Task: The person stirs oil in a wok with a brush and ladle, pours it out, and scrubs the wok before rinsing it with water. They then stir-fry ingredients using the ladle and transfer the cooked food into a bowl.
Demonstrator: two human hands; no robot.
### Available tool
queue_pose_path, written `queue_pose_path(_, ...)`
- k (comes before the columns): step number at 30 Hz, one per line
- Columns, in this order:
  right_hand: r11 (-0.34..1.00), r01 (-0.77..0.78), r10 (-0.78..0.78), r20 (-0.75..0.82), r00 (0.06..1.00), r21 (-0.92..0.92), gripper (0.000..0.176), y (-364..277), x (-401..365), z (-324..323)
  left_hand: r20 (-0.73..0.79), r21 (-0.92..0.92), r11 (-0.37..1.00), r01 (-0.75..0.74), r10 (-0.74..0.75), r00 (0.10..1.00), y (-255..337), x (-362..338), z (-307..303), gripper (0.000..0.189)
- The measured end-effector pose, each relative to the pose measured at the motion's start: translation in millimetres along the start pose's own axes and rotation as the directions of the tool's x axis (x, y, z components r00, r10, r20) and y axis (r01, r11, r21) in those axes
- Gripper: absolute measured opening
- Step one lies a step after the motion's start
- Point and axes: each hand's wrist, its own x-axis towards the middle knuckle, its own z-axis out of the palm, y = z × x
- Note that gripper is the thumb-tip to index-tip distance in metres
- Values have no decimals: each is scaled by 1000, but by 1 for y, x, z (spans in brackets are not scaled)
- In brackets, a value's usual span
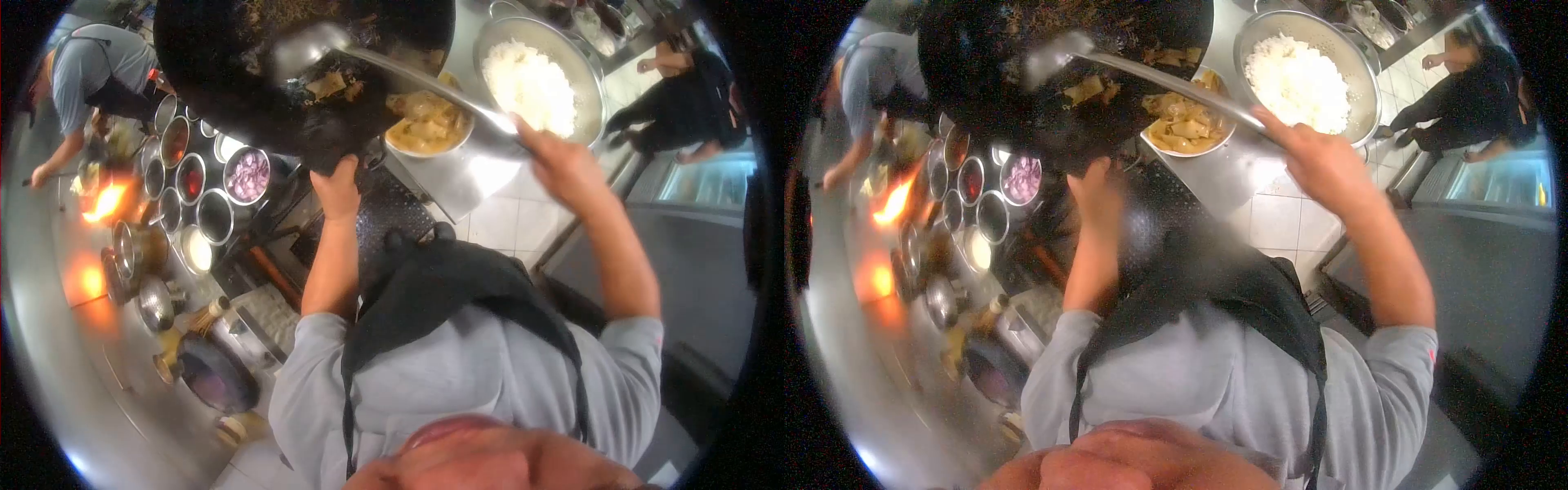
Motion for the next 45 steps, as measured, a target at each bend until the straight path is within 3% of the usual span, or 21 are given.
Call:
queue_pose_path(5,954,-2,31,92,995,-301,71,46,-43,-51,-47,-9,1000,-5,5,999,-4,5,-2,23)
queue_pose_path(8,966,-60,83,84,993,-252,73,56,-50,-53,-27,76,994,-73,75,997,-6,8,-4,26)
queue_pose_path(10,990,-50,45,-37,998,-135,69,47,-44,-31,-37,52,998,-20,22,999,-6,7,1,28)
queue_pose_path(12,991,12,-18,-45,999,-136,68,30,-30,-20,-47,37,999,32,-30,998,-7,3,1,29)
queue_pose_path(14,982,8,-1,37,999,-191,66,23,-28,-29,55,295,943,-152,143,988,-10,2,-3,30)
queue_pose_path(17,968,19,-1,71,998,-249,65,37,-43,-41,6,322,929,-183,191,982,-21,4,-8,29)
queue_pose_path(18,955,4,18,70,997,-296,67,47,-54,-45,0,323,930,-176,186,983,-22,2,-10,29)
queue_pose_path(20,937,-10,34,63,997,-348,69,64,-70,-49,-116,83,996,-45,54,992,-22,4,-8,29)
queue_pose_path(22,921,-56,84,57,995,-385,70,78,-84,-49,-95,96,993,-65,74,993,-19,5,-8,30)
queue_pose_path(24,922,-83,118,70,991,-379,69,85,-87,-38,-70,111,990,-87,95,993,-17,5,-7,30)
queue_pose_path(27,971,-110,110,-14,994,-214,66,80,-74,-16,-139,153,987,-52,73,988,-14,-2,-8,30)
queue_pose_path(29,988,-118,107,-104,989,-97,65,53,-42,-2,-140,305,950,-73,121,983,-10,-7,-12,31)
queue_pose_path(30,966,-105,87,-83,993,-237,65,50,-30,5,-132,303,951,-65,109,985,-6,-10,-9,31)
queue_pose_path(33,955,-61,43,-68,997,-292,67,43,-22,-4,-46,352,914,-204,235,971,-2,-14,-20,37)
queue_pose_path(35,966,-16,15,-6,1000,-257,69,54,-37,-26,-60,293,938,-186,212,975,-3,-14,-30,38)
queue_pose_path(38,936,-105,153,119,981,-336,71,63,-66,-56,-102,209,960,-187,212,972,1,-18,-30,39)
queue_pose_path(40,937,-112,166,142,976,-332,72,75,-83,-67,-128,191,961,-200,227,966,4,-21,-31,39)
queue_pose_path(42,938,-126,189,170,967,-323,72,79,-88,-66,-86,299,923,-243,280,956,5,-24,-34,38)
queue_pose_path(45,966,-197,226,176,958,-165,71,75,-86,-52,-178,247,950,-191,238,955,7,-38,-23,36)
